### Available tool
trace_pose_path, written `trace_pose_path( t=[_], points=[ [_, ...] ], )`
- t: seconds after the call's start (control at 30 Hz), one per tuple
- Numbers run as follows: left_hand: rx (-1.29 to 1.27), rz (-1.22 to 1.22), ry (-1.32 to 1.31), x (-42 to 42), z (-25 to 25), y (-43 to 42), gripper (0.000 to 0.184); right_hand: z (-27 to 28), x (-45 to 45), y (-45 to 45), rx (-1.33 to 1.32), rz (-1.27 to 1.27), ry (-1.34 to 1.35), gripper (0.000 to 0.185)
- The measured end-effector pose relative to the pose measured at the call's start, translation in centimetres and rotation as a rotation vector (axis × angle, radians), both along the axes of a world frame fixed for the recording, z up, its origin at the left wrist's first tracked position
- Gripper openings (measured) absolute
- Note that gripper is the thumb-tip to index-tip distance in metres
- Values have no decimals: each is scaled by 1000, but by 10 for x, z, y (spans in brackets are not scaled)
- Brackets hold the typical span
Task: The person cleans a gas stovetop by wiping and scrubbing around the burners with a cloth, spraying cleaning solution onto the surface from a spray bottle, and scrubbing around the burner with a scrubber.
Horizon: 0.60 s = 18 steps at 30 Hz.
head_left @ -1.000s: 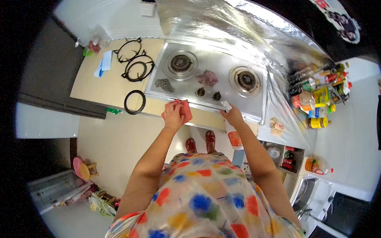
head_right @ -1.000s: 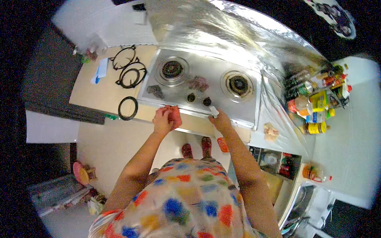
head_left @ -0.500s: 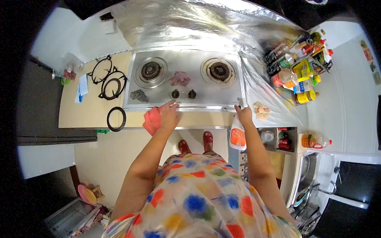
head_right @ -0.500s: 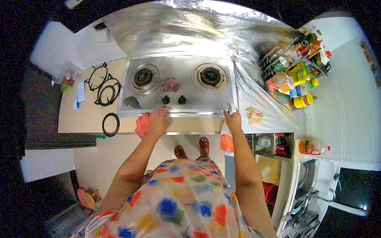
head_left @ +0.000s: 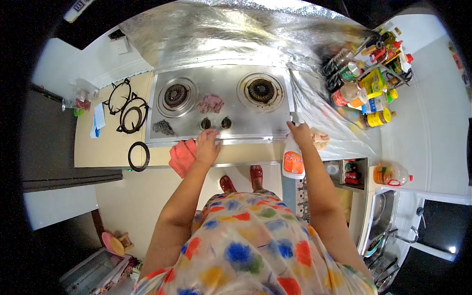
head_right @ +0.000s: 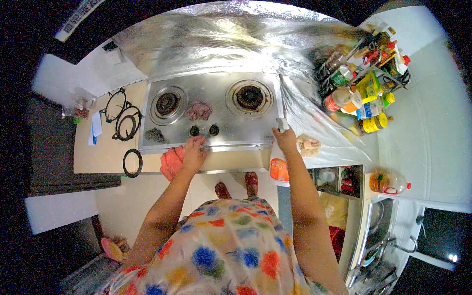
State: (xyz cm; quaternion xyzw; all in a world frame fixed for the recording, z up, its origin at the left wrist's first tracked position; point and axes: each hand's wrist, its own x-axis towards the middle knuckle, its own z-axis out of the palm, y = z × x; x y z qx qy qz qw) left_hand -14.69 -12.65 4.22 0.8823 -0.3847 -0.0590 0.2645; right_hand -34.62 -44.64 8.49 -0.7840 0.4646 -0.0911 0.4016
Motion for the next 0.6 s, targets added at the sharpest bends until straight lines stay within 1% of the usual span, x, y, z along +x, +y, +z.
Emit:
trace_pose_path(
  t=[0.03, 0.1, 0.23, 0.33, 0.43, 0.57, 0.6],
  points=[
    [-4, 13, 9, 0, 1, -1, 48, -2, 3, 0, 15, 41, -22, 46],
    [1, 32, 49, -1, 4, -2, 47, -8, 10, 6, -47, 132, -36, 46],
    [22, 67, 35, -3, -1, -6, 45, -13, 14, 5, -37, 51, -79, 45],
    [30, 74, 58, -5, 2, -10, 44, -15, 15, -14, -52, 96, -48, 48],
    [21, 72, 47, -6, 2, -12, 44, -20, 19, -27, 93, 178, -18, 50],
    [-24, 83, 37, -2, -8, -11, 45, -31, 39, -9, 161, 284, -29, 49],
    [-11, 93, 43, -1, -9, -10, 45, -23, 44, 0, 160, 330, -51, 49]
  ],
)
